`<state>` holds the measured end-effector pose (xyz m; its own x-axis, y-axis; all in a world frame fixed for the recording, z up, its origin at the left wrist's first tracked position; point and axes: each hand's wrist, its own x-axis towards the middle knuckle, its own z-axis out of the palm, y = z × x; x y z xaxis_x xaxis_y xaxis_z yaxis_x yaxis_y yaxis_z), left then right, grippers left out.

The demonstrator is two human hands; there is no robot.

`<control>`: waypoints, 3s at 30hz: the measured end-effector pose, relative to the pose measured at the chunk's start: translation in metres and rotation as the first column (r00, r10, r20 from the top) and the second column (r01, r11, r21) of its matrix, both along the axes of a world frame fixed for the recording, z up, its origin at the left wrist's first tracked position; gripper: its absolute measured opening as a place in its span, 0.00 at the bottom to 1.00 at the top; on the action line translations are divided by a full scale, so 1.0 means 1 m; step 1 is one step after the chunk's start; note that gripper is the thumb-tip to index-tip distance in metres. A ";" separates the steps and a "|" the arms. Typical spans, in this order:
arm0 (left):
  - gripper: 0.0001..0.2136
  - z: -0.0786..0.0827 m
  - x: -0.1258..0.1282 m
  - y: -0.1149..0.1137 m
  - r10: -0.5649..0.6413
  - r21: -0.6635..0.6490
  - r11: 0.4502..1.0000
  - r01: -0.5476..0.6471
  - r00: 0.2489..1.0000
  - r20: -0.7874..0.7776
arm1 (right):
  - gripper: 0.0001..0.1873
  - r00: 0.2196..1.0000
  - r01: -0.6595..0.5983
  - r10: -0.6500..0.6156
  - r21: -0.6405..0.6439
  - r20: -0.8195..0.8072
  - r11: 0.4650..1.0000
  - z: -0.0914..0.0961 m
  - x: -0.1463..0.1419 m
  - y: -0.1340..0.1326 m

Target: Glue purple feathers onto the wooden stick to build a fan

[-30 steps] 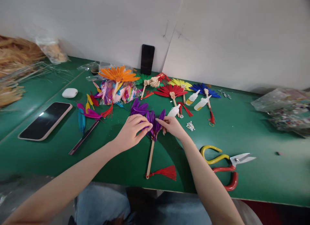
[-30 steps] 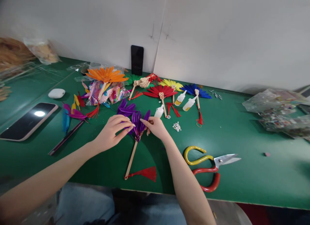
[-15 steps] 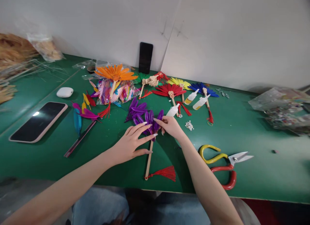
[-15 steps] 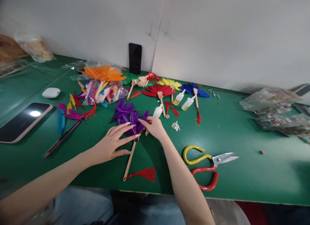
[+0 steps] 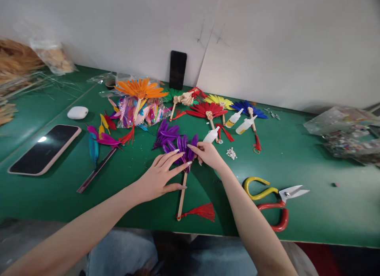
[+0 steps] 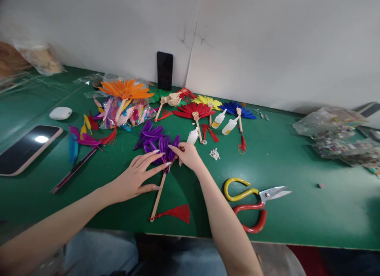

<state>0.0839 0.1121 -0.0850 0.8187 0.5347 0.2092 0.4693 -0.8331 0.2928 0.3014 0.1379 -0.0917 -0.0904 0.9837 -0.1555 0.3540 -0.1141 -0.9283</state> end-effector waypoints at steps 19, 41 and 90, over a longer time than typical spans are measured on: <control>0.29 -0.003 -0.001 0.001 0.002 0.003 1.000 -0.002 1.000 -0.021 | 0.23 0.998 0.046 -0.045 -0.004 0.045 0.999 -0.005 -0.001 0.001; 0.28 -0.003 -0.001 0.001 0.003 0.010 1.000 -0.003 1.000 -0.005 | 0.23 0.995 0.050 -0.051 0.013 0.085 0.999 -0.004 -0.003 0.001; 0.25 -0.001 -0.001 0.001 0.018 -0.039 0.999 -0.018 1.000 0.002 | 0.24 0.966 0.106 -0.121 0.077 0.226 0.991 -0.006 -0.006 0.002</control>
<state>0.0828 0.1134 -0.0859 0.8085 0.5570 0.1898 0.4831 -0.8125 0.3264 0.2954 0.1397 -0.0982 0.0532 0.9940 -0.0957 0.5470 -0.1092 -0.8300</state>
